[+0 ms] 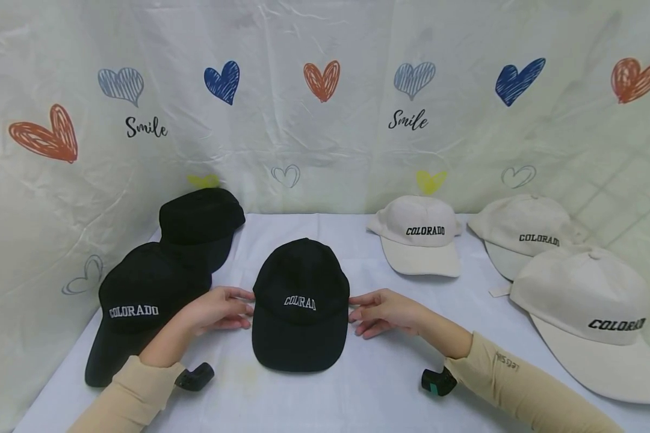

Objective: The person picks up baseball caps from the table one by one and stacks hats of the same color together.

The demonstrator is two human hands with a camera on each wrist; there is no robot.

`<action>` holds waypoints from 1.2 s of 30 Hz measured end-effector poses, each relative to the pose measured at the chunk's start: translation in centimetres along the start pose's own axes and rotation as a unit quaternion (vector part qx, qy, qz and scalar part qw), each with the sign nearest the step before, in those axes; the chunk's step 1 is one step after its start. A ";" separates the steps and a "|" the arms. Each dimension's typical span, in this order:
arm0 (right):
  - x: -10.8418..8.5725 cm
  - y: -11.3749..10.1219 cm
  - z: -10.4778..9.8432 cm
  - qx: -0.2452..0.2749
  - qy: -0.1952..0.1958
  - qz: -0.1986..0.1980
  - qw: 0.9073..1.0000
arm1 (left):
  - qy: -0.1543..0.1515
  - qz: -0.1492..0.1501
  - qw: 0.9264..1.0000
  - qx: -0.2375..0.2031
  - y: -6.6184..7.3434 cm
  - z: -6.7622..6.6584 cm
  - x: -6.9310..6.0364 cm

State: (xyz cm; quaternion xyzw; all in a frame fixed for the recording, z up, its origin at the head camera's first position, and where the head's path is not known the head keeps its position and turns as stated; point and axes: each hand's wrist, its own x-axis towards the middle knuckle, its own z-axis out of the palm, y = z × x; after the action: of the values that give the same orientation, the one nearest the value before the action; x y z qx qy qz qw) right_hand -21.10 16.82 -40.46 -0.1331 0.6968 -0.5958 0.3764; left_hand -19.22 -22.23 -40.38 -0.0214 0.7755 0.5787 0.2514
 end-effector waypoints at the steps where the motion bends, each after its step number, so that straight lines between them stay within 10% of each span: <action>1: 0.0 0.0 0.0 -0.002 -0.001 0.000 1.000 | -0.002 0.000 1.000 0.004 0.1 -0.1 -0.1; 13: -0.4 0.0 -0.5 -0.008 -0.003 -0.013 1.000 | -0.014 0.014 0.999 0.030 0.2 -0.5 -0.4; 23: -0.5 -0.4 -0.4 -0.010 0.042 -0.061 0.997 | 0.038 0.064 0.995 0.061 0.9 -0.4 -1.0; 36: 0.3 -2.5 1.3 -0.020 0.038 -0.105 0.994 | 0.206 0.181 0.944 0.182 3.6 -0.4 -5.0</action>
State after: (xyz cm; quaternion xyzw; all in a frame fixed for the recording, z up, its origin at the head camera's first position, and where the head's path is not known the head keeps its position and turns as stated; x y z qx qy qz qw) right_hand -21.06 15.00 -38.30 -0.1901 0.7047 -0.6225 0.2823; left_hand -16.15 -22.76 -35.05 0.0465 0.8932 0.4467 -0.0235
